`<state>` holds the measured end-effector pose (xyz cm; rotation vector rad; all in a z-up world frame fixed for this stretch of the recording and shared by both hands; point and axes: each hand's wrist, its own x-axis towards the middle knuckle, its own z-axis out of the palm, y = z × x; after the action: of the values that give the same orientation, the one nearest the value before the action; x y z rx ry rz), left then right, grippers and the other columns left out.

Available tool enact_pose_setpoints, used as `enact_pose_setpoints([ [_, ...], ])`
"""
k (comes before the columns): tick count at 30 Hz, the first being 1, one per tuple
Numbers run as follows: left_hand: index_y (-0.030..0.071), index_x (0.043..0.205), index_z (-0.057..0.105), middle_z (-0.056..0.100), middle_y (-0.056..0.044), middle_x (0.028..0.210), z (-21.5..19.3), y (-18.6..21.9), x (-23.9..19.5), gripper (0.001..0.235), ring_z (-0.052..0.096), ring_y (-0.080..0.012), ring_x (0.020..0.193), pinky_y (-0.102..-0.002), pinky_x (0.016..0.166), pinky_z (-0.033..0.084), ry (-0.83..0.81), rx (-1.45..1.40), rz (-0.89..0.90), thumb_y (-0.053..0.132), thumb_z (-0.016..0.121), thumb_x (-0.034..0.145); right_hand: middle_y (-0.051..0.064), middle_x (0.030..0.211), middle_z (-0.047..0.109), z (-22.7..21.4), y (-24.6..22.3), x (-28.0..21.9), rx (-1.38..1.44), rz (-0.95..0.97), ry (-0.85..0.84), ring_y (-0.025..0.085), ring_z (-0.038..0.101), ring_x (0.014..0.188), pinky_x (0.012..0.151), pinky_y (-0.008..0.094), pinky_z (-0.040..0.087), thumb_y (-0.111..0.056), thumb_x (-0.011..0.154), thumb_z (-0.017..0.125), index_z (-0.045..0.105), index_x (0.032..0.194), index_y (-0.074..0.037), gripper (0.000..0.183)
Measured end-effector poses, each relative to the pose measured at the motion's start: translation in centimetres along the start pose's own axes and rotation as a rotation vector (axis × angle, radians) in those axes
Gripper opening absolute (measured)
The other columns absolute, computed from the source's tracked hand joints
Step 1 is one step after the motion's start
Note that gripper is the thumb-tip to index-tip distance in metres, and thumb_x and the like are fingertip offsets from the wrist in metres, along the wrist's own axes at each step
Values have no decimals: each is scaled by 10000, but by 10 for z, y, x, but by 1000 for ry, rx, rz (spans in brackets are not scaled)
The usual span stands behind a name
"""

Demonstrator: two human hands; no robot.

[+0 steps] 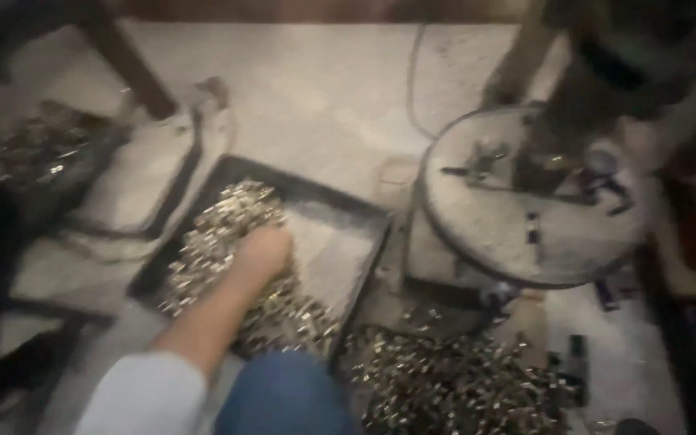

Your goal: The person places small metal hook-shaped parts one at a time into a jig on a bench press, pulls a blue-handled lever to press each part, and moves finished parts into a tray, repeating the cycle continuously.

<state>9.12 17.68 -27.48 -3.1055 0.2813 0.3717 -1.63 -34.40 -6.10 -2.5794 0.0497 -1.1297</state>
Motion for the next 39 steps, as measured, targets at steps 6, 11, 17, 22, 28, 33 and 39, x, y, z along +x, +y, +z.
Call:
enact_pose_setpoints([
  [6,108,1111,712,716,-152,1196,-24,18,-6,237,700,-330,1126,-451,972,565,-172,80,30,224,705,904,199,986,675,5,32,-4,-179,63,111,341,682,951,809,497,553,-410,1205,562,593,1277,19,436],
  [11,245,1288,644,728,-115,1204,-139,56,-47,358,738,-311,1067,-435,944,596,-216,-231,-118,293,705,938,135,1154,636,-53,16,4,250,137,122,229,614,1033,843,454,481,-548,1150,521,568,1338,-1,581],
  [17,199,1136,744,712,-112,1150,-218,129,-73,200,693,-272,980,-422,904,557,415,-157,121,249,686,951,88,833,623,-66,-37,-29,988,742,-147,174,548,643,548,361,454,-535,971,526,707,1082,-30,548],
  [22,149,1133,734,798,-51,984,-280,204,-110,296,725,-202,750,-389,760,584,254,-706,-24,346,735,913,55,572,626,-26,-108,-25,29,450,-326,210,596,494,459,386,481,-637,905,623,724,949,-80,568],
  [28,95,1077,771,823,-51,1030,-225,230,-92,244,760,-130,811,-281,723,597,275,-1261,257,200,794,858,67,584,679,-12,-123,-20,-375,187,-237,250,679,525,502,402,532,-699,876,640,767,864,-145,568],
  [33,121,1051,792,815,-36,1044,-223,261,-92,235,753,-103,913,-270,795,582,345,-1160,464,201,801,830,23,563,691,-58,-119,-31,-392,249,-435,184,677,491,510,371,543,-723,850,604,781,901,-171,582],
  [39,64,1009,753,798,-119,984,-218,302,-88,272,775,-249,904,-365,778,589,469,-1169,321,236,819,809,9,577,695,-138,-100,-21,-528,187,-287,137,616,424,497,335,518,-590,912,635,787,1163,-182,503],
])
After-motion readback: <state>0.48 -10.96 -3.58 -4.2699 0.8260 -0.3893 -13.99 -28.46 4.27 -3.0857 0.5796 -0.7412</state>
